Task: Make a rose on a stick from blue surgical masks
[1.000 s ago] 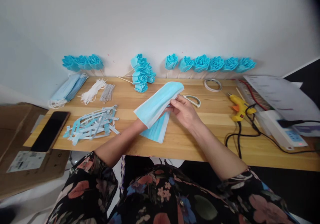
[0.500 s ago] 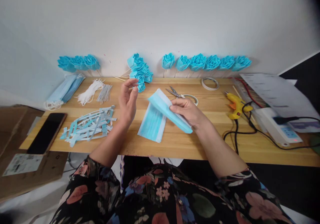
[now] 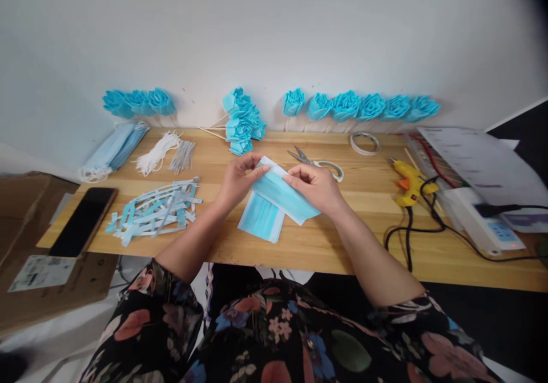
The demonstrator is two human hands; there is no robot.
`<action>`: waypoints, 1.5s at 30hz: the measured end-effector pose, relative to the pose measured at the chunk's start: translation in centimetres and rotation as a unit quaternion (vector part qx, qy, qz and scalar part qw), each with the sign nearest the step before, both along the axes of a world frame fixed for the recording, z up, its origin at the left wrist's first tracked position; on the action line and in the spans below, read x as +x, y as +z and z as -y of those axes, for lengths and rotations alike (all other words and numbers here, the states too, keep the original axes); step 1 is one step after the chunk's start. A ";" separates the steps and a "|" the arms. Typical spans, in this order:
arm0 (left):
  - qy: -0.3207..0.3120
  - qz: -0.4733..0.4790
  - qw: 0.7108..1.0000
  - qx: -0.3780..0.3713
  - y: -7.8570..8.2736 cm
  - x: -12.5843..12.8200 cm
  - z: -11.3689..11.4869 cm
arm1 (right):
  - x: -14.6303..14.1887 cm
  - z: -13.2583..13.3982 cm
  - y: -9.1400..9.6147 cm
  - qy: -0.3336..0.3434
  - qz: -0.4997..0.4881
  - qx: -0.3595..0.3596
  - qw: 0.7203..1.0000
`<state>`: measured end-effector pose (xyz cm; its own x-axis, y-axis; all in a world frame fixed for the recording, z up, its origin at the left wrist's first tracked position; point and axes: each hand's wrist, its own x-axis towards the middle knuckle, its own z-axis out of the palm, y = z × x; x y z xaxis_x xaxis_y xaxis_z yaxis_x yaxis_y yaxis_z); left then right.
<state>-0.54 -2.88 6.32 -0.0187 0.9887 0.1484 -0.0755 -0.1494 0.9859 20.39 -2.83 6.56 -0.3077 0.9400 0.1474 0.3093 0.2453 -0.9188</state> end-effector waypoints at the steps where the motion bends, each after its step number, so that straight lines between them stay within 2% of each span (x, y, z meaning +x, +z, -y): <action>1: -0.011 0.013 1.000 -0.010 0.0 0.0 0.0 | 0.0 0.0 -0.1 -0.003 0.000 0.001 1.000; 5: -0.015 0.046 0.998 -0.038 0.5 0.3 0.5 | -0.1 0.0 -0.2 -0.006 0.004 0.006 1.000; 10: -0.017 -0.030 0.999 0.010 0.7 0.4 0.7 | -0.2 0.0 0.0 -0.014 0.004 0.027 1.000; 16: -0.026 -0.065 0.997 0.018 0.1 0.4 0.4 | -0.1 0.0 -0.1 -0.023 0.001 0.048 0.999; 26: -0.066 -0.029 0.995 -0.064 0.4 0.6 0.5 | -0.3 0.2 0.0 -0.013 0.016 0.059 0.998; 35: -0.107 -0.088 0.989 -0.054 -0.5 0.8 0.4 | -0.5 0.2 -0.5 0.003 0.036 0.083 0.996; 42: -0.107 -0.074 0.991 -0.038 -0.1 0.7 0.7 | -0.5 0.4 -0.2 0.001 0.033 0.088 0.996; 45: -0.081 -0.063 0.995 -0.002 0.0 0.5 0.6 | -0.5 0.4 0.0 0.002 0.033 0.084 0.996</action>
